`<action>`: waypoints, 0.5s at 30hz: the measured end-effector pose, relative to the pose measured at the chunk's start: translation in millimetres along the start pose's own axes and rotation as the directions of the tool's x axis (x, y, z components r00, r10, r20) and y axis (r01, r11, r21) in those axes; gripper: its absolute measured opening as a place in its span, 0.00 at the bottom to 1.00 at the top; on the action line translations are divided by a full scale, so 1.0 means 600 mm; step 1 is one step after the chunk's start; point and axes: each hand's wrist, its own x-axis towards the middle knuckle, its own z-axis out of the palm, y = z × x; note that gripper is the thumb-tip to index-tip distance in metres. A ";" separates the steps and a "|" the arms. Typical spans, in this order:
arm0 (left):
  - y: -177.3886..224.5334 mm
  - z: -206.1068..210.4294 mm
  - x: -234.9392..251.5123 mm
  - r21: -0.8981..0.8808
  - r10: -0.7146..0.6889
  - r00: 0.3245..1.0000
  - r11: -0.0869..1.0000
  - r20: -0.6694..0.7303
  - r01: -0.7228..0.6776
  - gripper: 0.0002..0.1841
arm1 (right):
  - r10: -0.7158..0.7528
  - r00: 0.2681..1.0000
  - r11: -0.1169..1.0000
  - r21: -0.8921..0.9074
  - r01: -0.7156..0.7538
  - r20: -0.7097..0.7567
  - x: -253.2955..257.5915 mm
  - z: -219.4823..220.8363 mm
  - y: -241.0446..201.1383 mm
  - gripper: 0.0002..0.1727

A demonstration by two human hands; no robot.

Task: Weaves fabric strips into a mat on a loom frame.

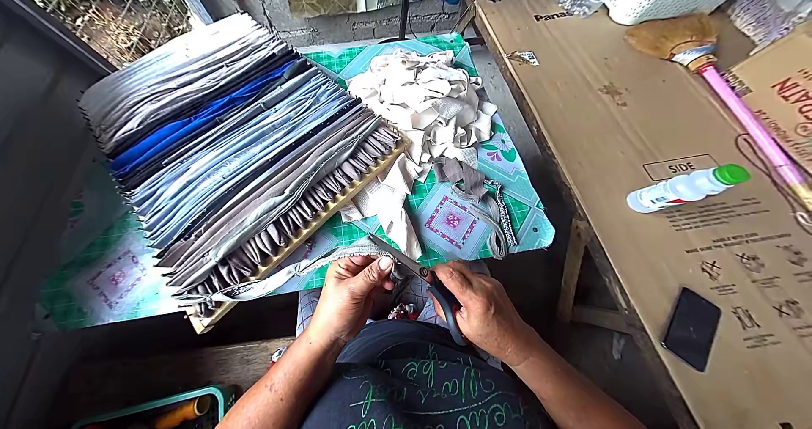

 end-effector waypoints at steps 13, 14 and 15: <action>-0.003 -0.006 -0.003 0.018 0.067 0.998 0.998 -0.015 -0.067 0.06 | 0.064 0.989 0.992 0.099 -0.078 0.136 0.010 -0.010 -0.010 0.32; -0.003 -0.005 -0.003 0.028 0.067 0.998 0.997 -0.021 -0.066 0.07 | 0.063 0.991 0.993 0.092 -0.074 0.114 0.010 -0.008 -0.011 0.32; -0.004 -0.004 -0.003 0.036 0.066 0.997 0.997 -0.026 -0.065 0.07 | 0.066 0.993 0.994 0.083 -0.074 0.100 0.011 -0.007 -0.013 0.31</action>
